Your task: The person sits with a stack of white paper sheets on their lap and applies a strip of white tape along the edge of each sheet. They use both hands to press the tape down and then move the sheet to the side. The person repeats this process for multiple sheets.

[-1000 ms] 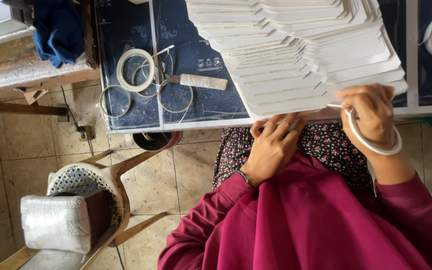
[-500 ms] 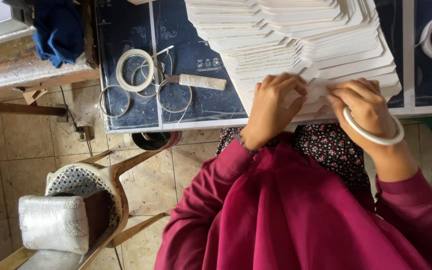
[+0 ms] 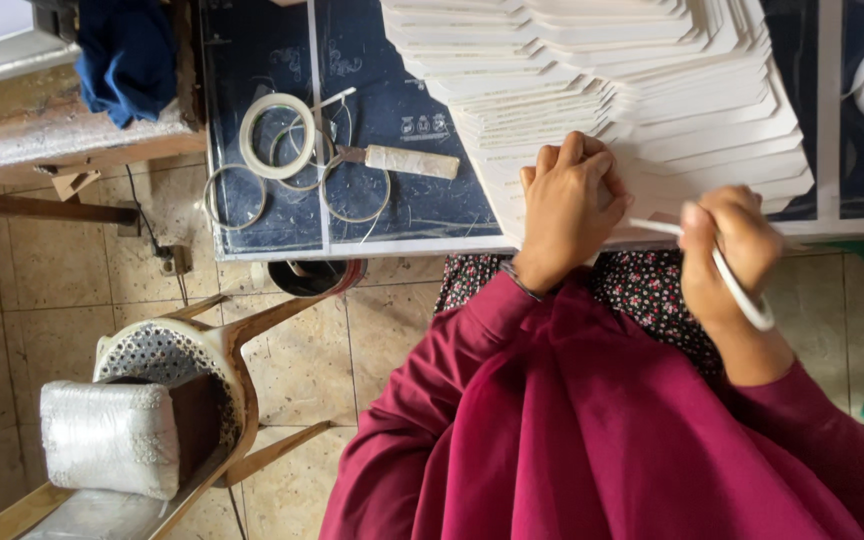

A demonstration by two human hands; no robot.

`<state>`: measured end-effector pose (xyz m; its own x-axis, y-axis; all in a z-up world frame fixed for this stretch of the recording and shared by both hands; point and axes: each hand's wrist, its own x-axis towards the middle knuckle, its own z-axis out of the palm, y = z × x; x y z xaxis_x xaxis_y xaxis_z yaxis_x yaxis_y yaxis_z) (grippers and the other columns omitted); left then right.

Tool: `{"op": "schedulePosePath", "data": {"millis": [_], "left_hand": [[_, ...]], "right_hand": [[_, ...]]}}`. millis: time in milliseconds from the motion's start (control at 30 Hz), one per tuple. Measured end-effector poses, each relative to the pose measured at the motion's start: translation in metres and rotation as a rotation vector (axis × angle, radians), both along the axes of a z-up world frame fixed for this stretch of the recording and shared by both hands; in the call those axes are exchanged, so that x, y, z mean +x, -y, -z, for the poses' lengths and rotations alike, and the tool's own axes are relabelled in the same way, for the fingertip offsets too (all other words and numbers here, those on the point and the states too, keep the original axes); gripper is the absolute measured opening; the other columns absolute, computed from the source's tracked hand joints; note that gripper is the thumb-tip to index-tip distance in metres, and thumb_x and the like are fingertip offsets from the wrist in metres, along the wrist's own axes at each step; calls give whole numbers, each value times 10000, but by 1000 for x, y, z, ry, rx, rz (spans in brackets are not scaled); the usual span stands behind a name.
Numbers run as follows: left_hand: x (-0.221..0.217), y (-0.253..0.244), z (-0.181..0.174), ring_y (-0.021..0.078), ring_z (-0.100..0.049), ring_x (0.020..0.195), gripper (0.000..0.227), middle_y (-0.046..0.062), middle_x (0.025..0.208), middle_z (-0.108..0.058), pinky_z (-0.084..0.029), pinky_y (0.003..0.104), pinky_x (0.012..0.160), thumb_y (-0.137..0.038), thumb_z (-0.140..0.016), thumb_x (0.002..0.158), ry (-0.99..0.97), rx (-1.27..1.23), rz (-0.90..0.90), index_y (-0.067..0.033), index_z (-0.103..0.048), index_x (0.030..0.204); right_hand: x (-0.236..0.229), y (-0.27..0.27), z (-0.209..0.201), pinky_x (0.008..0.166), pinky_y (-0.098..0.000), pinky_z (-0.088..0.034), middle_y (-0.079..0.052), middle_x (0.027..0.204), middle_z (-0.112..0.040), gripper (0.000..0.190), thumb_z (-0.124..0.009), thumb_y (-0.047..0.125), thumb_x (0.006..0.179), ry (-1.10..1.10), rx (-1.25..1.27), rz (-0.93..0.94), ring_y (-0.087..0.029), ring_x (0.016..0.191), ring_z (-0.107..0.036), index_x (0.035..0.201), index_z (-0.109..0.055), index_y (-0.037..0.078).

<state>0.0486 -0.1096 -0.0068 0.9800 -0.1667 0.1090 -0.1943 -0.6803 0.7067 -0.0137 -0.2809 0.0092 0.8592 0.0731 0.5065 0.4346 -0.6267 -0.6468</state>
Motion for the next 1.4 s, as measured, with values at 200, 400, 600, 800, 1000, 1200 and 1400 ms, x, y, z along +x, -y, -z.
{"op": "schedulePosePath", "data": {"millis": [200, 400, 600, 800, 1000, 1200, 1400], "left_hand": [[-15, -99, -5, 323, -714, 992, 91, 110, 1059, -719, -492, 408, 879, -123, -708, 971, 28, -557, -69, -133, -682, 1058], [-42, -122, -17, 306, -623, 1143, 52, -19, 1245, -666, -407, 409, 937, -173, -752, 925, -96, -442, 6, -181, -712, 956], [-50, -103, -10, 362, -543, 1128, 117, -1, 1286, -548, -378, 456, 922, -182, -797, 820, -163, -351, -107, -141, -698, 867], [-48, -99, -14, 267, -535, 1113, 77, -48, 1288, -553, -374, 451, 867, -224, -746, 818, -179, -253, -136, -227, -678, 853], [-64, -92, 6, 257, -479, 1154, 151, -44, 1315, -622, -331, 423, 942, -213, -845, 883, 306, -121, -126, -256, -706, 920], [-74, -38, 11, 222, -574, 1303, 312, -66, 1479, -582, -238, 472, 1100, -334, -783, 1008, 449, 307, 63, -355, -702, 1309], [-87, -35, 16, 220, -647, 1224, 282, 0, 1490, -604, -415, 478, 933, -252, -697, 1083, 500, 146, 309, -196, -657, 1356]], "right_hand": [[23, -34, 4, 921, -477, -504, -151, 1014, -626, 314, -718, 68, 1005, -427, 98, -318, -362, 938, -656, 699, -713, -2], [28, -58, 11, 970, -444, -412, -72, 1003, -554, 398, -701, 228, 1072, -428, -8, -234, -313, 990, -596, 714, -679, 58], [24, -69, 0, 879, -444, -407, -60, 934, -509, 353, -748, 188, 1036, -326, -240, -128, -323, 959, -558, 729, -638, 53], [24, 12, 3, 833, -407, -411, -115, 833, -614, 288, -906, 33, 953, -250, -208, -81, -292, 810, -551, 809, -658, 15], [18, 28, 28, 883, -421, -404, -61, 853, -608, 452, -1017, 138, 901, -145, -171, 16, -275, 861, -532, 783, -589, 53], [15, 19, 27, 872, -477, -381, -50, 885, -520, 536, -1042, 235, 878, -149, -288, 89, -317, 940, -526, 771, -540, 81], [16, 29, -14, 1050, -472, -404, -165, 1170, -648, 337, -881, -67, 813, -36, -288, -118, -365, 1095, -602, 923, -574, 17]]}}
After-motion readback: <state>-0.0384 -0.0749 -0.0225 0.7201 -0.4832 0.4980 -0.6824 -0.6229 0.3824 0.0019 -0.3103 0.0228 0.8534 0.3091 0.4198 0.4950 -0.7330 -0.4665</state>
